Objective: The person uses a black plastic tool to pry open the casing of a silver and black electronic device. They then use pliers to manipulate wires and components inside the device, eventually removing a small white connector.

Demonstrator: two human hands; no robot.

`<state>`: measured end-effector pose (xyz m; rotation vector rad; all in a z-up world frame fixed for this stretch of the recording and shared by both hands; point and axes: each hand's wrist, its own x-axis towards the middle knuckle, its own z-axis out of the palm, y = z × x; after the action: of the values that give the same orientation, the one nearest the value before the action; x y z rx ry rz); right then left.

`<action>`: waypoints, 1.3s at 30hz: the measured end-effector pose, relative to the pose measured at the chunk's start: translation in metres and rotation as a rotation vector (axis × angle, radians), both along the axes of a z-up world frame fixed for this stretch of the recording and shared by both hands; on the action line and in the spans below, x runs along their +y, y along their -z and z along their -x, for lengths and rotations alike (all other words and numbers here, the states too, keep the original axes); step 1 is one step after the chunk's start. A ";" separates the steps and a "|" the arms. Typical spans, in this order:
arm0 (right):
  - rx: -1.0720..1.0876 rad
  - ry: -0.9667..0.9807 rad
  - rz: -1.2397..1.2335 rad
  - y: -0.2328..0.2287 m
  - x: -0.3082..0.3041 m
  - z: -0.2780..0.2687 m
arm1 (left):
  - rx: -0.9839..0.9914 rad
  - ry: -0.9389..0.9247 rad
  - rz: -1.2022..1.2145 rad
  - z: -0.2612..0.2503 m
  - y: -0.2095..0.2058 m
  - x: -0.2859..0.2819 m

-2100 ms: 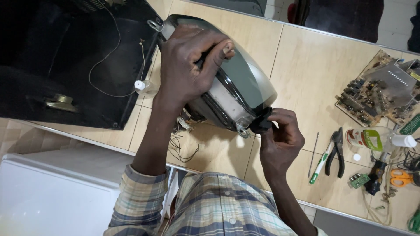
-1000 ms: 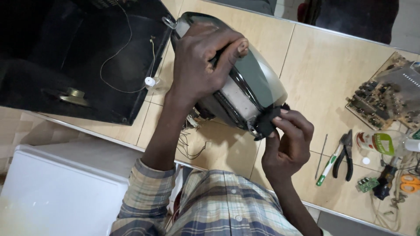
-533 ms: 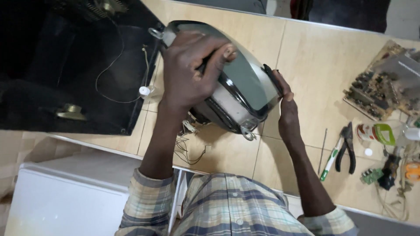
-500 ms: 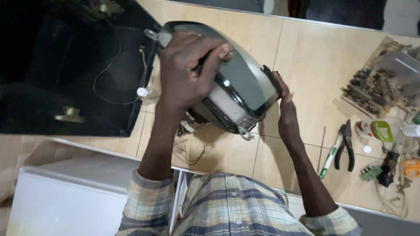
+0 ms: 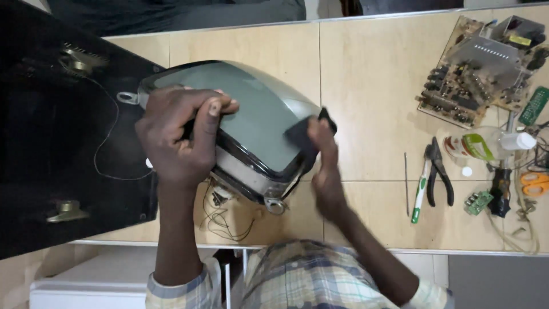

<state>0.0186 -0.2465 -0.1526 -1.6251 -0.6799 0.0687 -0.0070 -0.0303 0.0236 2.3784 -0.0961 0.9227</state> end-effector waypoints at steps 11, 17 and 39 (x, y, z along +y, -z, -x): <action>0.473 0.328 -0.134 0.014 -0.020 -0.059 | 0.021 0.018 0.024 -0.001 -0.001 -0.006; 0.560 0.444 -0.218 -0.040 -0.009 -0.023 | 0.025 0.020 0.054 0.000 -0.001 -0.009; 0.464 0.397 -0.065 -0.079 -0.010 -0.008 | 0.009 0.034 0.037 -0.001 -0.001 -0.011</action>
<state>0.0270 -0.2561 -0.0740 -1.5780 -0.0014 0.1274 -0.0064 -0.0413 0.0249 2.3396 -0.1145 0.8896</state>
